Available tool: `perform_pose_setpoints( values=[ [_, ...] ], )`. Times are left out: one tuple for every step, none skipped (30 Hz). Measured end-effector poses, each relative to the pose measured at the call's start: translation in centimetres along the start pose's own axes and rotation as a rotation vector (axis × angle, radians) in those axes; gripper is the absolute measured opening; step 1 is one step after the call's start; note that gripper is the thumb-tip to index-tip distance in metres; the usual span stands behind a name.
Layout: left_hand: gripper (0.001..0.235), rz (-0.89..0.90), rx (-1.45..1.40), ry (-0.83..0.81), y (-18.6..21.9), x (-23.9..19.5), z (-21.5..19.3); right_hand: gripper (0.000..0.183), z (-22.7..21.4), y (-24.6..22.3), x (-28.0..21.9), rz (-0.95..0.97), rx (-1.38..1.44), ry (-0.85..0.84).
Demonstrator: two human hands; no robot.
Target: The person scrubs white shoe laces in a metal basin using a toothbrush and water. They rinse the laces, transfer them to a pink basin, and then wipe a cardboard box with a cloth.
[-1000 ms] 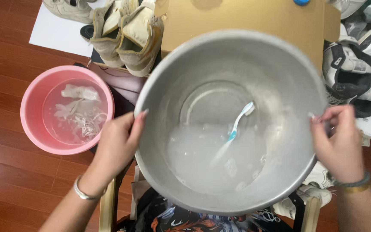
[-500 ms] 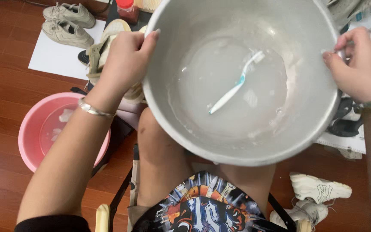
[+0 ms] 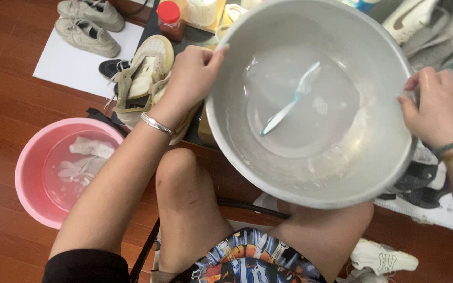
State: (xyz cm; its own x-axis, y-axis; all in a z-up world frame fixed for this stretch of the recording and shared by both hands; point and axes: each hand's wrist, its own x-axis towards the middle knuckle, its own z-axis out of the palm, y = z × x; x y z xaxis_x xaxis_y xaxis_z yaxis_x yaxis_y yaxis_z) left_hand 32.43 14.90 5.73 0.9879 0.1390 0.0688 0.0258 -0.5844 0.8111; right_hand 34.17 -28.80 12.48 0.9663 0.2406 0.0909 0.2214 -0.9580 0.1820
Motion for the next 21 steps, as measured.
perform_pose_setpoints(
  values=[
    [0.054,0.003,-0.005,-0.006,0.0,0.0,-0.2,0.03,-1.0,-1.4,-0.3,-0.129,-0.186,0.142],
    [0.055,0.007,-0.011,-0.012,0.0,-0.1,-0.4,0.032,-1.7,-3.1,-0.3,-0.26,-0.368,0.285],
    [0.056,0.01,-0.018,-0.025,0.0,-0.4,-0.5,0.029,-2.2,-4.9,0.1,-0.383,-0.257,0.222],
    [0.055,0.048,-0.028,0.026,0.1,-0.8,-0.6,0.029,-2.5,-6.6,0.7,-0.503,-0.143,0.157],
    [0.055,0.094,-0.038,0.082,0.2,-1.0,-0.9,0.026,-2.4,-8.8,1.8,-0.591,-0.036,0.043],
    [0.054,0.14,-0.047,0.138,0.5,-1.2,-1.2,0.023,-2.1,-10.8,2.4,-0.676,0.072,-0.073],
    [0.051,0.15,-0.063,0.157,0.8,-1.6,-1.7,0.031,-1.7,-12.7,2.6,-0.763,-0.01,-0.021],
    [0.048,0.16,-0.08,0.176,1.1,-2.1,-2.3,0.038,-1.3,-14.3,2.7,-0.849,-0.093,0.031],
    [0.046,0.168,-0.097,0.192,1.5,-2.8,-2.8,0.033,-1.1,-15.2,2.7,-0.868,-0.145,0.022],
    [0.044,0.185,-0.105,0.202,1.8,-3.4,-3.2,0.029,-0.9,-15.9,2.7,-0.886,-0.197,0.013],
    [0.043,0.204,-0.114,0.216,2.2,-3.8,-3.7,0.025,-0.7,-16.4,2.8,-0.904,-0.253,0.009],
    [0.041,0.223,-0.123,0.23,2.6,-4.2,-4.1,0.022,-0.6,-16.6,3.1,-0.942,-0.252,0.018],
    [0.041,0.22,-0.149,0.214,3.0,-4.7,-4.5,0.019,-0.6,-16.6,3.1,-0.976,-0.246,0.023],
    [0.041,0.217,-0.175,0.199,3.4,-5.2,-4.9,0.017,-0.7,-16.5,3.2,-1.01,-0.239,0.028],
    [0.041,0.218,-0.202,0.184,3.9,-5.4,-5.1,0.015,-0.9,-16.2,3.4,-0.983,-0.221,-0.024],
    [0.038,0.242,-0.244,0.157,4.4,-5.5,-5.1,0.014,-1.2,-15.8,3.7,-0.955,-0.203,-0.076],
    [0.036,0.264,-0.286,0.129,4.9,-5.5,-4.9,0.012,-1.6,-15.3,3.7,-0.928,-0.185,-0.13],
    [0.033,0.286,-0.329,0.101,5.3,-5.6,-4.6,0.011,-2.0,-14.8,3.7,-0.871,-0.151,-0.109],
    [0.032,0.341,-0.361,0.088,5.8,-5.5,-4.2,0.01,-2.5,-14.3,3.7,-0.812,-0.119,-0.085],
    [0.032,0.397,-0.393,0.075,6.3,-5.4,-3.7,0.01,-3.1,-13.7,3.5,-0.753,-0.087,-0.061],
    [0.032,0.458,-0.424,0.061,6.8,-5.2,-3.2,0.01,-3.9,-12.9,3.4,-0.709,0.021,-0.021]
  ],
)
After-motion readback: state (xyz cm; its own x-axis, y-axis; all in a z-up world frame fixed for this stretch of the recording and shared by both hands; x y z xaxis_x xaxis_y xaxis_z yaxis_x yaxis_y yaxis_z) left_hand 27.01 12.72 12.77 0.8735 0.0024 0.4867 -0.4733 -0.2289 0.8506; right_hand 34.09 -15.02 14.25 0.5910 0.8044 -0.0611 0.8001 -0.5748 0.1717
